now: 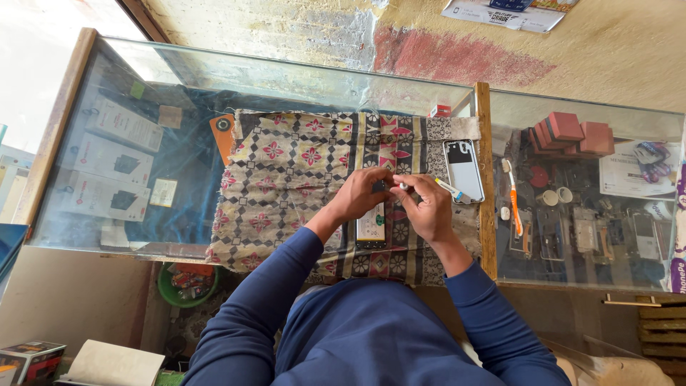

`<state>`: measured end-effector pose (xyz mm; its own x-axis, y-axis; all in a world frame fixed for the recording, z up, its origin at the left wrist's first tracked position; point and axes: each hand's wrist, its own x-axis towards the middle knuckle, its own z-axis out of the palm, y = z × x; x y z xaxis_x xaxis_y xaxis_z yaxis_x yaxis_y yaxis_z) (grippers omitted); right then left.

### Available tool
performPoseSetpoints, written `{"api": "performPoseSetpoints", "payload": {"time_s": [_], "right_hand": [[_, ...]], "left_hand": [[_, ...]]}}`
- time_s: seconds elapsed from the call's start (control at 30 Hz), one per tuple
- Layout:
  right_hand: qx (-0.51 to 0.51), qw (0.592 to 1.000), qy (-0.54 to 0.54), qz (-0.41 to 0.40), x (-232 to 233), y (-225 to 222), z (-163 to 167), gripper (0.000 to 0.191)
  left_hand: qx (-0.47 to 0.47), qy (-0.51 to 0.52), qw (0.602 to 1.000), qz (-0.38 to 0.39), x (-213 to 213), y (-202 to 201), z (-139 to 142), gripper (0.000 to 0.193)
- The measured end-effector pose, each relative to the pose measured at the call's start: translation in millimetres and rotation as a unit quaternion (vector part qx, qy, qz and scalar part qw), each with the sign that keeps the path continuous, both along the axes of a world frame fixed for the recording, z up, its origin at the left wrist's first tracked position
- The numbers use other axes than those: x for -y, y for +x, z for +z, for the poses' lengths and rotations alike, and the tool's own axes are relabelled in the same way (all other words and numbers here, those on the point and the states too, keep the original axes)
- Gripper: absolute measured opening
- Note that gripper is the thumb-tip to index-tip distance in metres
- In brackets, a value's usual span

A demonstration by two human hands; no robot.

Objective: The person uses a small screwdriver to remove screws from a disassembled mobile phone placed on a patterned cloth on a glass counter. They remove several screws and set them aside, then continue to unscrew additional fasteners from the phone's internal frame.

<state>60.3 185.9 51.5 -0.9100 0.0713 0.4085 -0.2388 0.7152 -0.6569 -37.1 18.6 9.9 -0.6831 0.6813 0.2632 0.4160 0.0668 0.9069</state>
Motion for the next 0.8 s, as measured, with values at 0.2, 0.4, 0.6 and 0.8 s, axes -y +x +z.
{"api": "performPoseSetpoints", "payload": {"time_s": [0.2, 0.4, 0.6, 0.8], "right_hand": [[-0.064, 0.995, 0.0, 0.076, 0.8, 1.1, 5.7, 0.037], [-0.025, 1.0, -0.004, 0.005, -2.9, -2.8, -13.6, 0.031], [-0.084, 0.996, -0.009, -0.01, -13.5, -15.3, -25.1, 0.032], [-0.057, 0.998, -0.029, -0.015, -8.7, -18.4, -23.3, 0.032]], "left_hand": [[0.002, -0.023, 1.0, -0.015, 0.8, -4.4, -3.1, 0.025], [0.011, -0.01, 0.999, 0.029, -2.7, 0.0, -2.9, 0.026], [-0.022, -0.065, 0.989, 0.134, 16.5, -4.4, -9.2, 0.02], [-0.05, -0.105, 0.986, 0.118, 36.0, 3.2, -12.3, 0.042]]}}
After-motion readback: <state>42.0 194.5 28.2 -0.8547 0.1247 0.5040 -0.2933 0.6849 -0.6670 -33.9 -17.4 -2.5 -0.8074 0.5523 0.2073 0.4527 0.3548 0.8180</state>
